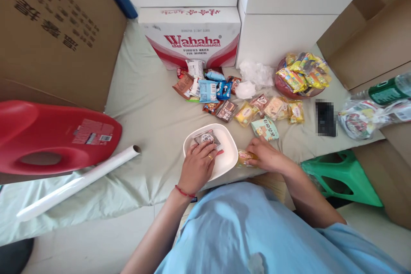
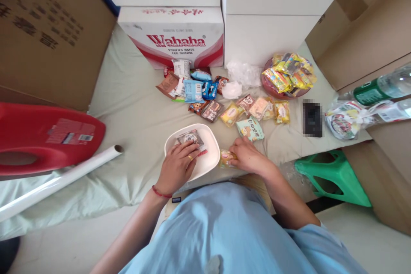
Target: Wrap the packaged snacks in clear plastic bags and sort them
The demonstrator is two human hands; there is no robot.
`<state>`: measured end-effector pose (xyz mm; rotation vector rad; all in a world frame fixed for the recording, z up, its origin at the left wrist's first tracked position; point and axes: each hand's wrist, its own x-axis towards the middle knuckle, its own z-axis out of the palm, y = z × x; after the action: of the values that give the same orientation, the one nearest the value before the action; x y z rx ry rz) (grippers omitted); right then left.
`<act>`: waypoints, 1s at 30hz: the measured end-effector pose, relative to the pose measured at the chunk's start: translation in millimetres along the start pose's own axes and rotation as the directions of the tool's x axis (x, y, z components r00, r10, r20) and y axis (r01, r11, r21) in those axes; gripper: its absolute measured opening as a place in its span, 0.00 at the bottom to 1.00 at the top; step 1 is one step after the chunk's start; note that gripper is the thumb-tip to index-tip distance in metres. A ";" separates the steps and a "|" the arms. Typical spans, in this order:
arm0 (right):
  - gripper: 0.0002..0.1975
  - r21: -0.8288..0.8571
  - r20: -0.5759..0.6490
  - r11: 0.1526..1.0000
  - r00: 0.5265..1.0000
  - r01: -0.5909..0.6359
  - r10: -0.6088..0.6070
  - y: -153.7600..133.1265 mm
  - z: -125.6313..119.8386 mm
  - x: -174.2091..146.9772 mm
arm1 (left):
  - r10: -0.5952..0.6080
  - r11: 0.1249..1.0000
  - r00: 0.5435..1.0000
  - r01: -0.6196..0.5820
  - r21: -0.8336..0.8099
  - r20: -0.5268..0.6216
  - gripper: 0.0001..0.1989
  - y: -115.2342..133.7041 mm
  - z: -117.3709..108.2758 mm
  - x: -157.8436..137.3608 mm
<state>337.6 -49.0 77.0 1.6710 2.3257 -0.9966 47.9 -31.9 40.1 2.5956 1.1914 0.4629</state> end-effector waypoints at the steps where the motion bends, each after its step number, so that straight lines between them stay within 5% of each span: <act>1: 0.10 0.049 -0.019 0.999 1.000 0.013 -0.012 3.0 -2.3 -4.7 | -0.006 1.000 1.000 0.006 -0.004 -0.006 0.15 0.2 0.2 -0.4; 6: 0.15 0.269 -0.147 0.960 0.988 0.081 -0.042 10.1 -44.1 -20.8 | -0.031 0.997 0.999 0.028 -0.068 -0.031 0.14 -0.9 2.5 -0.1; 10: 0.14 0.227 -0.096 0.934 0.960 0.278 -0.262 -28.4 -69.2 9.2 | -0.042 0.992 0.999 0.038 -0.123 -0.033 0.13 -6.5 -0.9 4.0; 14: 0.12 -0.022 0.208 0.949 0.930 0.315 -0.303 -82.7 -46.6 61.5 | -0.181 0.977 0.959 0.151 -0.148 -0.216 0.12 -13.6 -17.9 1.6; 17: 0.15 -0.167 0.291 0.910 0.901 0.379 -0.322 -105.8 -16.7 82.1 | -0.258 0.958 0.906 0.196 -0.209 -0.334 0.11 -13.4 -29.7 -6.1; 25: 0.19 -0.269 -0.003 0.878 0.912 0.395 -0.411 -93.3 22.3 79.5 | -0.160 0.969 0.959 0.108 -0.223 -0.232 0.12 2.8 -12.2 -14.2; 28: 0.20 -0.225 -0.055 0.898 0.916 0.377 -0.398 -89.4 24.6 77.3 | -0.276 0.953 0.897 0.209 -0.219 -0.345 0.11 1.5 -13.3 -10.4; 30: 0.24 -0.185 -0.080 0.910 0.918 0.370 -0.389 -89.8 23.0 73.0 | -0.381 0.924 0.812 0.322 -0.204 -0.443 0.09 -3.7 -17.8 -8.9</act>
<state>223.9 -19.2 66.4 1.2706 2.7948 -0.7435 33.1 -34.8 53.6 2.1393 1.6962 1.0946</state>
